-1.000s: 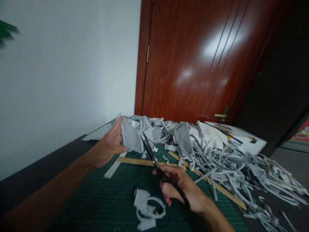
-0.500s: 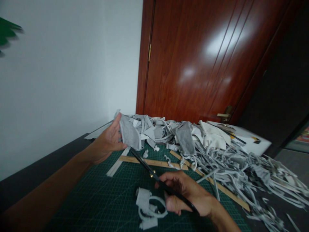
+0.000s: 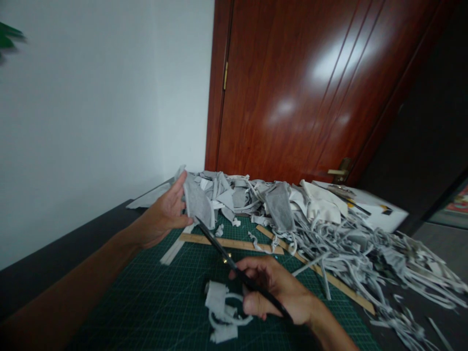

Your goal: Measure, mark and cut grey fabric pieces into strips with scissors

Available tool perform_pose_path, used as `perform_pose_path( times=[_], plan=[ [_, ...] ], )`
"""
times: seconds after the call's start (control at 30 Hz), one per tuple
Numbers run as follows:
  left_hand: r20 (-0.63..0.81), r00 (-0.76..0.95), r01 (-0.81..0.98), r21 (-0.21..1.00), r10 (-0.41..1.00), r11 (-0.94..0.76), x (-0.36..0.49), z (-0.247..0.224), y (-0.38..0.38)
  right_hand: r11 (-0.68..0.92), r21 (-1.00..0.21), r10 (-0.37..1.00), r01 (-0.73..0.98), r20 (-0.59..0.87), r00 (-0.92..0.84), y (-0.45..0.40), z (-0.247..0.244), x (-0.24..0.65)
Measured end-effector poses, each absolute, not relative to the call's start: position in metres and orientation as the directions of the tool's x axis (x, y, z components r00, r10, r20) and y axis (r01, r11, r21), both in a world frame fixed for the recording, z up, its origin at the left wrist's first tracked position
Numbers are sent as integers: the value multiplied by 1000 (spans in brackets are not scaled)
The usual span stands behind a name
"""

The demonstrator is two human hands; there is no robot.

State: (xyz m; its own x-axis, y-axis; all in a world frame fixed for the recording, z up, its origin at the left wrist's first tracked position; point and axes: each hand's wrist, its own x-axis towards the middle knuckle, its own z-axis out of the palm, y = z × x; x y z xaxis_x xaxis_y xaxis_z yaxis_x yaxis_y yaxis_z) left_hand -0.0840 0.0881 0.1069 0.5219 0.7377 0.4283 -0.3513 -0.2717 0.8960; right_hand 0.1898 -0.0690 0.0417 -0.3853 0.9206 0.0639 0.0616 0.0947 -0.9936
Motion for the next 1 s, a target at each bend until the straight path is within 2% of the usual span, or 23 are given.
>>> perform_pose_path(
  times=[0.33,0.6,1.0],
  plan=[
    [435,534,-362,893,725,-269,-83,108,86,103,-993,933,53,78,-351,-69,44,184],
    [440,525,-325,895,728,-306,-84,103,95,49,-994,924,101,7,-382,-62,33,190],
    [426,522,-346,898,739,-274,-82,104,90,84,-993,916,81,45,-399,-56,23,192]
  ],
)
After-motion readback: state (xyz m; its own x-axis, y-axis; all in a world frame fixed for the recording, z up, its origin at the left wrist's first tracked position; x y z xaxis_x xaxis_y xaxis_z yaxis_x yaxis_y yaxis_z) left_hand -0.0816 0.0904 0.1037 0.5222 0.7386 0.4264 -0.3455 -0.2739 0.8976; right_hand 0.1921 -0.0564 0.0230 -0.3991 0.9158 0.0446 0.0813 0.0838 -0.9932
